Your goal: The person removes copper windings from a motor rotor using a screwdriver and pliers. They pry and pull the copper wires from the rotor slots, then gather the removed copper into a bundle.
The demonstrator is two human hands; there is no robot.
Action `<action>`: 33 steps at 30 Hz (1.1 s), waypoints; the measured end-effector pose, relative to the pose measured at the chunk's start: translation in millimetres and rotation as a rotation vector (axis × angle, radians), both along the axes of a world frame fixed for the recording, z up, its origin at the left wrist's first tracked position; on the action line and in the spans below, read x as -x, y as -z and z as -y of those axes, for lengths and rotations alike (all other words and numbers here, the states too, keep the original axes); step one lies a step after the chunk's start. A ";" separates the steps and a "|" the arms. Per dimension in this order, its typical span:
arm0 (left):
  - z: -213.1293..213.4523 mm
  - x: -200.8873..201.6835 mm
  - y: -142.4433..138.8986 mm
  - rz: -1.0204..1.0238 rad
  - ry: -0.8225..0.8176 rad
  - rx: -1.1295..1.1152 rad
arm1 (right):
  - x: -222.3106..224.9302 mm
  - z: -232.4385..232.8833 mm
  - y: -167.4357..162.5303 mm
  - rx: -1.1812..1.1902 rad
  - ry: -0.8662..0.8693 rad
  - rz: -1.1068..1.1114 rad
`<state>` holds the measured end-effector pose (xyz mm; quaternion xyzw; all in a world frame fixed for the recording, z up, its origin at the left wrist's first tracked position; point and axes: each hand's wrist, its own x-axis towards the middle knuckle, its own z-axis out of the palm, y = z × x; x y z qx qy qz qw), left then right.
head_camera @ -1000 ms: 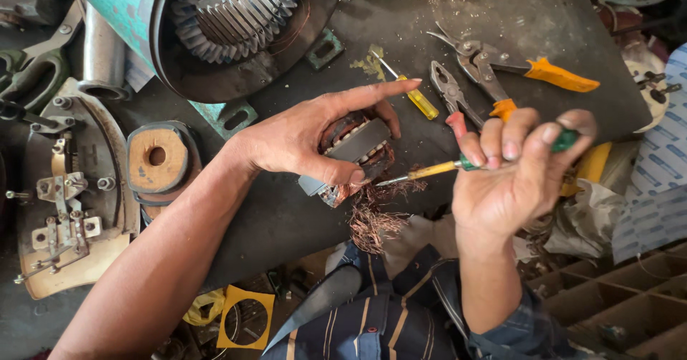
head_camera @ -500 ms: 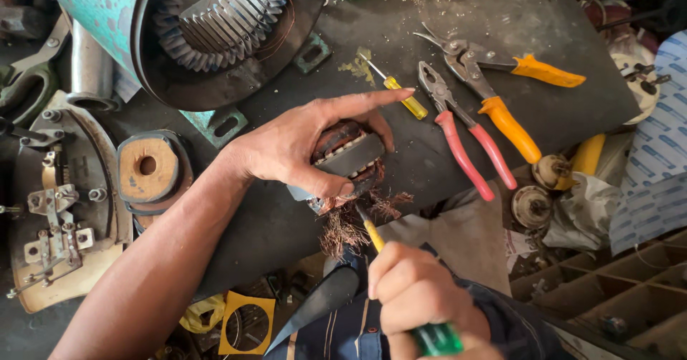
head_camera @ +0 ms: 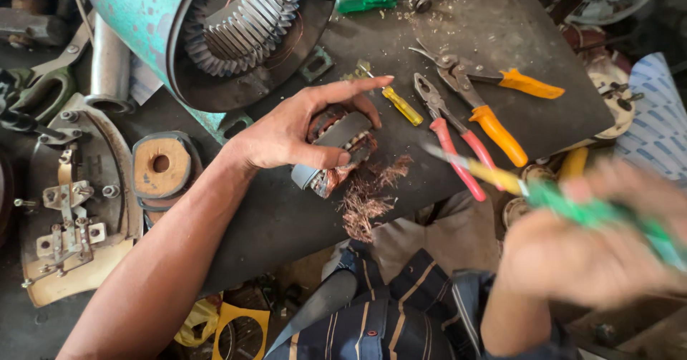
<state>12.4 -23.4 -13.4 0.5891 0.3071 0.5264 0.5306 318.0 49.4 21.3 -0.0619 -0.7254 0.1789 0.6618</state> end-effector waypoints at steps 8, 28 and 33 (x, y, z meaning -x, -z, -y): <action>8.4 0.3 -10.8 -0.100 -0.028 0.015 | 51.9 -37.2 37.9 0.132 0.182 0.640; 4.2 -11.6 -7.4 -0.357 -0.189 -0.159 | 59.3 31.8 19.2 -0.080 0.153 1.098; 2.9 -10.1 -10.3 -0.321 -0.168 -0.158 | 60.1 38.1 22.2 -0.066 0.186 1.103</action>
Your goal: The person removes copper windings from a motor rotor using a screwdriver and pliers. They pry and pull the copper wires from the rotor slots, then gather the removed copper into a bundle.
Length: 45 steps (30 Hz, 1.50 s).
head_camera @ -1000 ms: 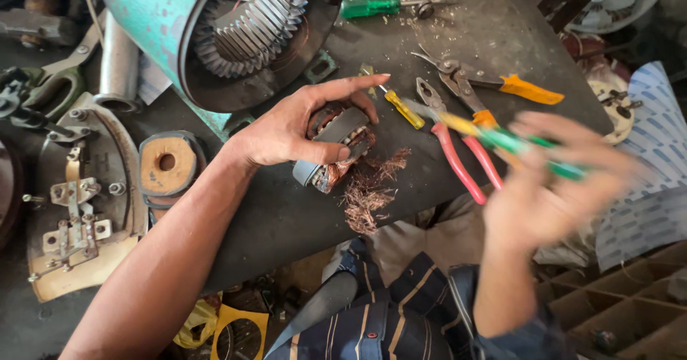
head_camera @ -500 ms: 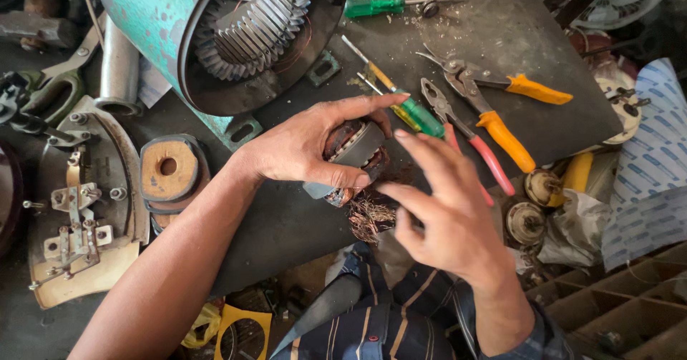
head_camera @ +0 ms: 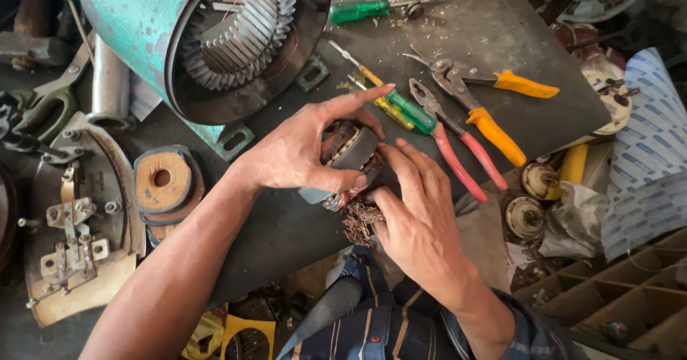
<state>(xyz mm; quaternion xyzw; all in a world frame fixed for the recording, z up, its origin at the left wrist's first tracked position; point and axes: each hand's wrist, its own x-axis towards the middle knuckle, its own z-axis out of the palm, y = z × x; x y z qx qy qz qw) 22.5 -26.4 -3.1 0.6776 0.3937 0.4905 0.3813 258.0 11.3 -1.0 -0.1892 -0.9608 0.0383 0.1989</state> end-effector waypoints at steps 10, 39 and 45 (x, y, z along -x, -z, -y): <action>3.5 9.4 1.2 0.184 0.094 0.166 | 1.4 -29.7 -7.3 0.016 -0.136 0.046; 14.0 15.3 -4.3 -0.292 -0.281 -0.227 | 27.5 -56.0 21.2 1.036 -0.066 -0.422; 13.4 22.1 -9.9 -0.196 -0.242 -0.160 | 45.7 -59.2 35.2 1.085 -0.054 -0.613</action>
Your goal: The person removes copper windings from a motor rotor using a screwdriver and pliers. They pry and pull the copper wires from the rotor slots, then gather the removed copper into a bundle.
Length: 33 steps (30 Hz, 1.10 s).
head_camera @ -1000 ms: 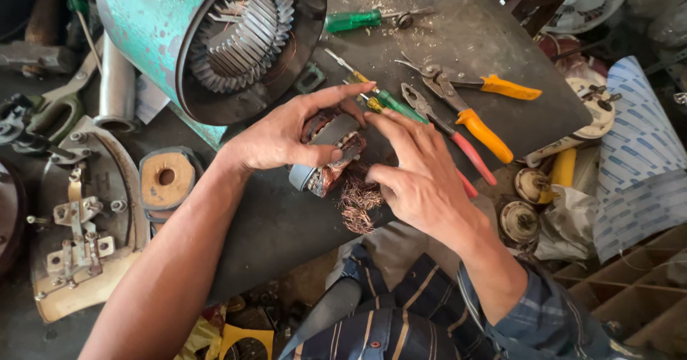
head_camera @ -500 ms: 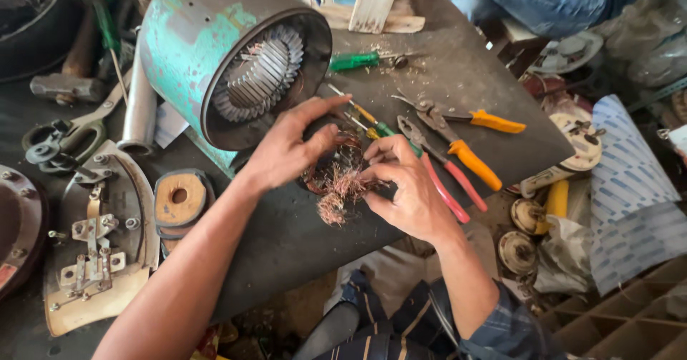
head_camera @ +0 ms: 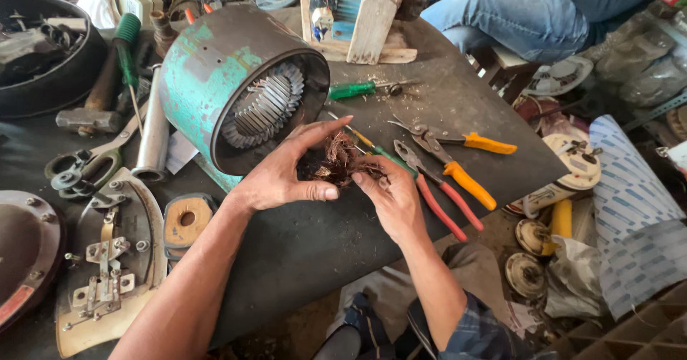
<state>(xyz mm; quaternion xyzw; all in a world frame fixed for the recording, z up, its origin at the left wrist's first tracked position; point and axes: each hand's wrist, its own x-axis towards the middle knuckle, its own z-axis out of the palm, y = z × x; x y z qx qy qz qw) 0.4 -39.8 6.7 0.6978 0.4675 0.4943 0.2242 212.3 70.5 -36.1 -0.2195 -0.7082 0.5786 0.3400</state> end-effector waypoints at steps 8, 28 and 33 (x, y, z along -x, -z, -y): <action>-2.1 -11.8 -6.2 0.225 -0.092 0.122 | 16.6 5.1 -9.0 0.003 0.113 -0.065; -6.0 -53.0 3.1 0.449 -0.499 -0.032 | 39.0 17.5 -19.7 -0.246 0.293 0.085; -5.4 -50.2 7.6 0.521 -0.396 -0.042 | 40.7 13.5 -13.6 -0.228 0.258 0.017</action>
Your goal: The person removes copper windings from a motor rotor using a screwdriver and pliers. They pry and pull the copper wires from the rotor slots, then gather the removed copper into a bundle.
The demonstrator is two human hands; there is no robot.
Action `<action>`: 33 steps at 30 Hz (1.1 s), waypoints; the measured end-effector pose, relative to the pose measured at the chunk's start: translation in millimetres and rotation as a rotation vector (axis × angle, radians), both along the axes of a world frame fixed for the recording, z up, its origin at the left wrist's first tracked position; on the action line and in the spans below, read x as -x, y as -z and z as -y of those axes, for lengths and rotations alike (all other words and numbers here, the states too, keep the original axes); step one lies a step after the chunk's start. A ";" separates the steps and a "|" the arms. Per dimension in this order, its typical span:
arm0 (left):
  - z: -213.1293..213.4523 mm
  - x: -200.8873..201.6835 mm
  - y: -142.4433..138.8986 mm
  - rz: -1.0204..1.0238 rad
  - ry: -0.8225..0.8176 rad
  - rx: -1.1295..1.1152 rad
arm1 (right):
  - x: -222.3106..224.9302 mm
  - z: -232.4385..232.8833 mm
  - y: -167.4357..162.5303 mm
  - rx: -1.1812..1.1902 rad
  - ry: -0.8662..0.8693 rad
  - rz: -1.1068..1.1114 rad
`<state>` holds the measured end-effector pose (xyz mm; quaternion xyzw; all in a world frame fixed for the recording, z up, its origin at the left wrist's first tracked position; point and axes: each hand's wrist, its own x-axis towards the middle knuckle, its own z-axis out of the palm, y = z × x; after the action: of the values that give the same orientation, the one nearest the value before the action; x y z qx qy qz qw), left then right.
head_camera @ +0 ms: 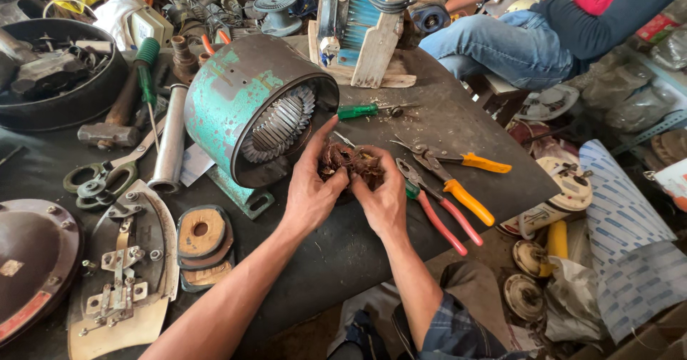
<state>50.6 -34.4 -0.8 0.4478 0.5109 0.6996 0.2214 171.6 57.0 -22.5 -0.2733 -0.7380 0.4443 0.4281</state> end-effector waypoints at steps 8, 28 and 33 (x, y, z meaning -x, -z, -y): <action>-2.8 9.8 8.2 0.122 0.237 -0.058 | -1.1 -2.2 -0.7 -0.124 0.045 0.001; -15.2 17.7 25.9 0.086 -0.049 -0.068 | -10.1 -9.4 18.7 0.131 -0.137 -0.197; -16.6 15.1 22.8 0.193 -0.014 -0.083 | -12.3 -4.6 17.3 0.031 -0.057 -0.087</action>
<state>35.4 -17.7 -23.7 0.3835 0.4609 0.7616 0.2459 183.9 61.7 -39.9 -0.2389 -0.7193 0.4791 0.4427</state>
